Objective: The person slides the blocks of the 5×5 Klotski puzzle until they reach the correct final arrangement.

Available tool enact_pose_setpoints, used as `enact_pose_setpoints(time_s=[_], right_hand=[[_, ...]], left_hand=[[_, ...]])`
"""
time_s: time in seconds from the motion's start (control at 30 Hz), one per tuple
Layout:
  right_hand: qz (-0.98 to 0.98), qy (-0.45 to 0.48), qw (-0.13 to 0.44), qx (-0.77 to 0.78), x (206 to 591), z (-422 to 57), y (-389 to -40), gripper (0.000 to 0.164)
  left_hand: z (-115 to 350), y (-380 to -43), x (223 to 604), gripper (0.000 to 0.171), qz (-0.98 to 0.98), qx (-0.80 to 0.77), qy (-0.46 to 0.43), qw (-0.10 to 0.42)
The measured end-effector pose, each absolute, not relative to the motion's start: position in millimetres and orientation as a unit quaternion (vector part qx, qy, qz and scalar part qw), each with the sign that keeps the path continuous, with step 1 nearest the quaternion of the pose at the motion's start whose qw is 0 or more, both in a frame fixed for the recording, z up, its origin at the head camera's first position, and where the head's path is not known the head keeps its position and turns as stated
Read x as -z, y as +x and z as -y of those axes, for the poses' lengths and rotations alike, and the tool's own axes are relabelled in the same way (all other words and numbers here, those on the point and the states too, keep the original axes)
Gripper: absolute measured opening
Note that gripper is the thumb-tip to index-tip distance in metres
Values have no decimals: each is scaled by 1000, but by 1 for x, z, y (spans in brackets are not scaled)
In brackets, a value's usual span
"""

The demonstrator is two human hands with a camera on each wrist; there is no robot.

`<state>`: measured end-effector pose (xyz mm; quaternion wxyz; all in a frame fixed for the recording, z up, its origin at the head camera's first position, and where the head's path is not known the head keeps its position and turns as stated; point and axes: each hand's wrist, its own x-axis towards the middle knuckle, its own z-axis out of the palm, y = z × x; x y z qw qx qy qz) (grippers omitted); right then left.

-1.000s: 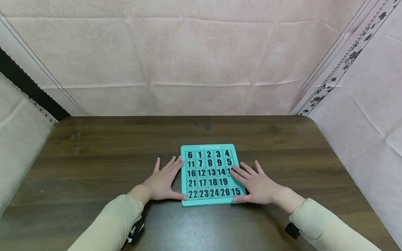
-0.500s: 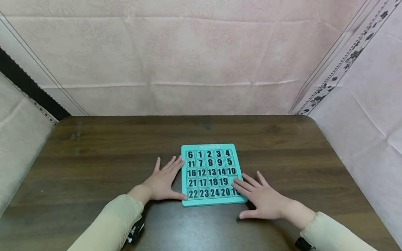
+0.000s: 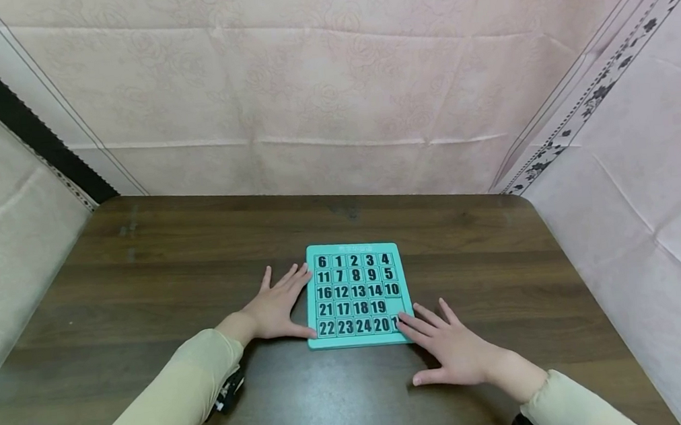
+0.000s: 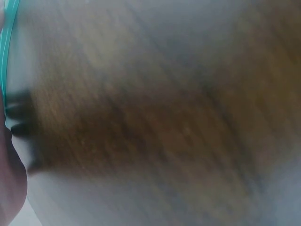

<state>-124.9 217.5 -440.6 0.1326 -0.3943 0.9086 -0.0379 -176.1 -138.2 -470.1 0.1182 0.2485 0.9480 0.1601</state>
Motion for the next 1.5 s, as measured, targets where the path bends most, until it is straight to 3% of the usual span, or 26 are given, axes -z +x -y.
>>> enact_pose_setpoints(time_s=[0.63, 1.1, 1.5], right_hand=[[-914, -387, 118, 41, 443, -211, -150, 85], [-886, -452, 93, 43, 444, -195, -133, 84], [-893, -438, 92, 57, 447, -206, -133, 81]], left_hand=[[138, -177, 469, 114, -947, -163, 246, 125], [138, -177, 470, 114, -947, -160, 246, 128], [139, -177, 472, 115, -949, -154, 244, 126]])
